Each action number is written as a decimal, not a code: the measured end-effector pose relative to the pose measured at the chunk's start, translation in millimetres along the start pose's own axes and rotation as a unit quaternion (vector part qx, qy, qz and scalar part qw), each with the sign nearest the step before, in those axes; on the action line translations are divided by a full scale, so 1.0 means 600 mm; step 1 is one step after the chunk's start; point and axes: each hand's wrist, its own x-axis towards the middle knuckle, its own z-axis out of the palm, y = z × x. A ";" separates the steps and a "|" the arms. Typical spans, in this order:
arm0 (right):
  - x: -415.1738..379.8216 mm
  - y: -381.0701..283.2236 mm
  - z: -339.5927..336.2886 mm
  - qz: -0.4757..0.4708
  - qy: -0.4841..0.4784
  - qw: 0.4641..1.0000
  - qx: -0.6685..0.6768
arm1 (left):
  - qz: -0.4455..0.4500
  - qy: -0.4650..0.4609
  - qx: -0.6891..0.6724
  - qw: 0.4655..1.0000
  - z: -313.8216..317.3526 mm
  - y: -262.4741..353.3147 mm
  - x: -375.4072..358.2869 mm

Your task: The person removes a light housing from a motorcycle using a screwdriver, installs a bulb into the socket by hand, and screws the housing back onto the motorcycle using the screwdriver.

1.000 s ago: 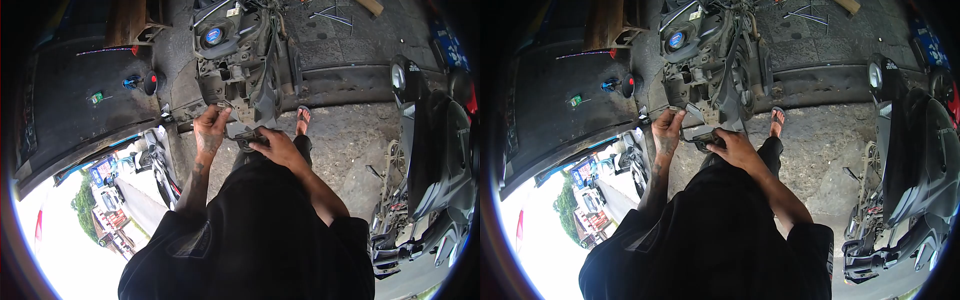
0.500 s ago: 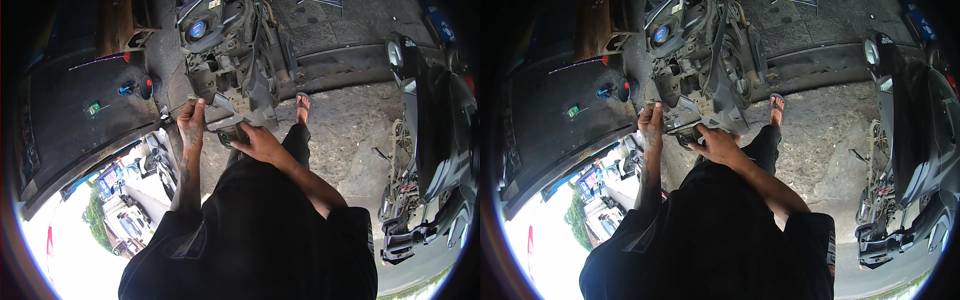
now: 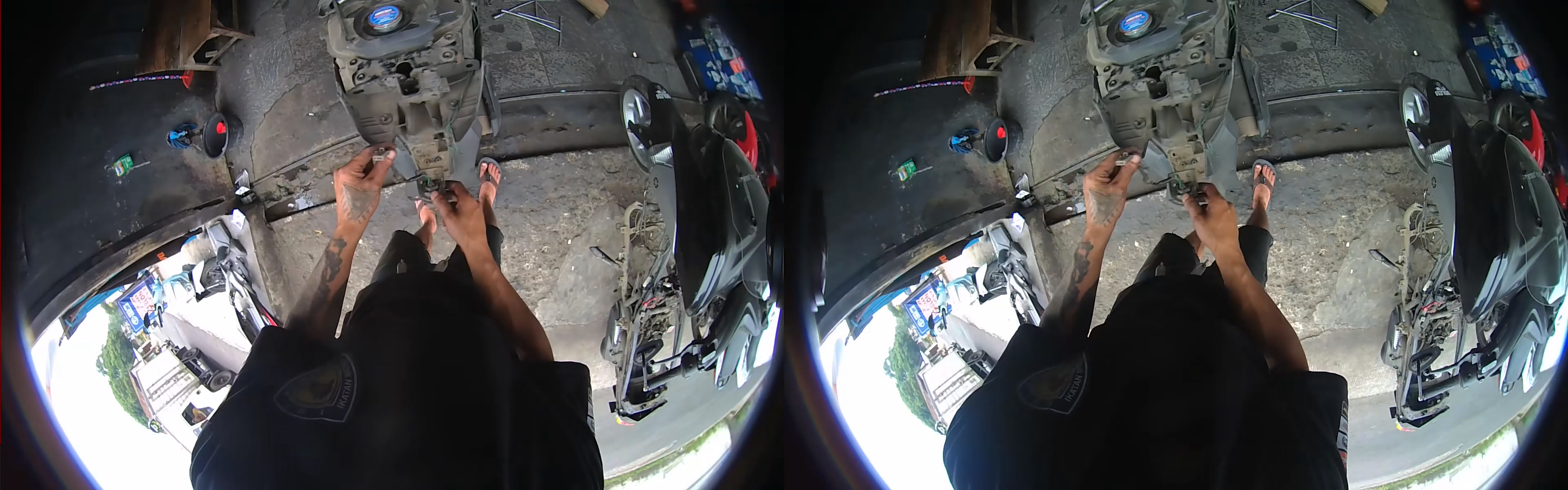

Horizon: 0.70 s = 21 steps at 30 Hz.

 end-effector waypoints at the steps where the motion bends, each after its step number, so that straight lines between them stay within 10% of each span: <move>1: 0.009 0.019 0.011 0.009 0.031 0.999 0.030 | -0.009 -0.018 0.040 0.999 0.001 0.000 -0.003; 21: 0.046 0.002 0.038 0.114 0.145 0.980 0.077 | 0.231 -0.037 0.215 0.948 0.041 -0.039 0.066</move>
